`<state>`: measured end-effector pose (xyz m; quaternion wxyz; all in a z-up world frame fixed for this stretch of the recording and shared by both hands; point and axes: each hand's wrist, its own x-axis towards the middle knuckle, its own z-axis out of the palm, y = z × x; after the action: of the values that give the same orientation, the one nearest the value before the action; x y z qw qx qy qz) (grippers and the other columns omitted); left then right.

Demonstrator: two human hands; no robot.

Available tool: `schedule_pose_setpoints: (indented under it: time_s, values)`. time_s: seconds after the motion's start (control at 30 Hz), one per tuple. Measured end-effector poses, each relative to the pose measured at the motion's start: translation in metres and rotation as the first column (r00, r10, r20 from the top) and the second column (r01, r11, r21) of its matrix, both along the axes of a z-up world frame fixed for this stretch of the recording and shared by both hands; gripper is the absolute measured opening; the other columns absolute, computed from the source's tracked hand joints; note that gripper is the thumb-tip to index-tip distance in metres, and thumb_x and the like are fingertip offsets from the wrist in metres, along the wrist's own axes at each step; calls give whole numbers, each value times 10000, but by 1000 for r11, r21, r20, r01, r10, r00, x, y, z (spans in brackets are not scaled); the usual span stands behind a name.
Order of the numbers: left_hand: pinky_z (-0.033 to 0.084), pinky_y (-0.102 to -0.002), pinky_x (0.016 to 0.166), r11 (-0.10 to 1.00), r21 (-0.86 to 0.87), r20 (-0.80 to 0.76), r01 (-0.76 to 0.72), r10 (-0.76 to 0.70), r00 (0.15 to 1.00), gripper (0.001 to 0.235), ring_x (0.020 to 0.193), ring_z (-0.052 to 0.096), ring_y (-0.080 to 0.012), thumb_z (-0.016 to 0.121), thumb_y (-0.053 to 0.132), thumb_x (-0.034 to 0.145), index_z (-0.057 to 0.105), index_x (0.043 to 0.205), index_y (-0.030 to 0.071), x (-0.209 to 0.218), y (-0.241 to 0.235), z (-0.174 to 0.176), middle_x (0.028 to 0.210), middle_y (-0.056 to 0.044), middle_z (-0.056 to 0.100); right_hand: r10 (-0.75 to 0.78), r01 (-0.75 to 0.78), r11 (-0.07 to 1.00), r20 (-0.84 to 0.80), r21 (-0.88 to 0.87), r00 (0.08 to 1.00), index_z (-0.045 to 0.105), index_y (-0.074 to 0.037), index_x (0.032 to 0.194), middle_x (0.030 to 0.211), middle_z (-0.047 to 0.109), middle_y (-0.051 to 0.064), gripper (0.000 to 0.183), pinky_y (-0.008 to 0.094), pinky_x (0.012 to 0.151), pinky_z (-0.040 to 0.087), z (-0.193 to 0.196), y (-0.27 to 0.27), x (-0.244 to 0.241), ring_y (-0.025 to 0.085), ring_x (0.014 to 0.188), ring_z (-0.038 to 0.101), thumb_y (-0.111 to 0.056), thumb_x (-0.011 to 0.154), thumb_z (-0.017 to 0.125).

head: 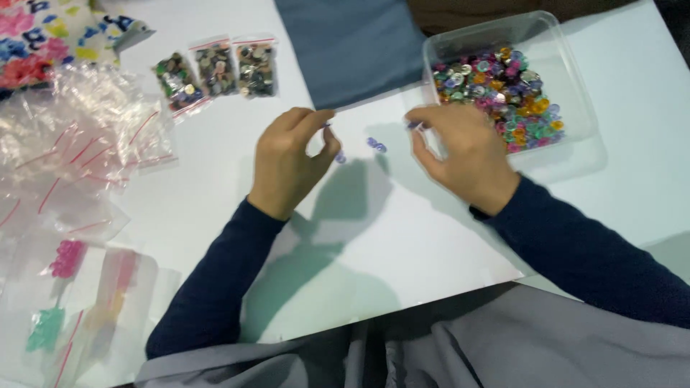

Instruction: Sorting small colorful buttons from a container into small plastic bags

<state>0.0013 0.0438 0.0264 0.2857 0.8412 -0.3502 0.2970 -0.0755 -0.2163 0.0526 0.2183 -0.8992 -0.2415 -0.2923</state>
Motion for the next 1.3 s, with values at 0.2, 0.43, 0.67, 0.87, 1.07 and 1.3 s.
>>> schedule_pose_setpoints:
  time_s: [0.2,0.43,0.67,0.87,1.07,1.3]
  values:
    - [564,-340,662,987,120,-51,-106,113,992,189,745,703,-272,754,67,822,789,1004,103,-10,77,-27,853,-90,689,175,-173,981,18,-93,984,717,-88,1020,992,718,64,93,384,846,488,-47,84,8,255,961,687,-133,938,719]
    - [582,-417,708,974,218,-252,-70,125,960,446,749,725,-329,740,62,814,600,1237,44,-24,118,-57,812,-140,705,188,-178,956,25,-235,982,742,-164,1021,1094,679,33,101,447,961,400,-89,125,29,239,1078,615,-204,935,708]
    - [585,-342,785,952,305,-257,-34,116,959,162,855,743,-256,743,85,899,730,1059,107,-27,122,-57,884,-96,735,154,-143,975,52,-172,987,711,-178,1179,1240,648,47,249,459,1004,382,-92,138,39,246,1168,577,-170,931,687]
    - [600,-365,835,967,253,-234,9,52,971,157,1032,715,-311,706,32,937,763,1081,57,-26,122,-52,1137,-176,687,198,-207,964,-67,-165,978,710,-155,1253,1311,675,82,314,541,1123,273,-95,142,42,260,1285,567,-129,948,641]
    - [594,-339,897,959,269,-241,89,-23,970,173,1097,709,-291,648,33,989,737,1135,55,-25,120,-58,1150,-152,706,138,-142,982,-45,-123,989,755,-165,1189,1209,744,40,243,574,1163,231,-98,134,40,219,1223,623,-133,957,689]
    - [602,-333,914,977,191,-245,95,-46,968,219,1103,711,-292,668,8,973,735,1179,40,-29,116,-59,1151,-163,709,68,-81,992,-123,-98,990,766,-167,1185,1207,750,52,214,582,1167,193,-99,123,35,233,1202,630,-145,985,691]
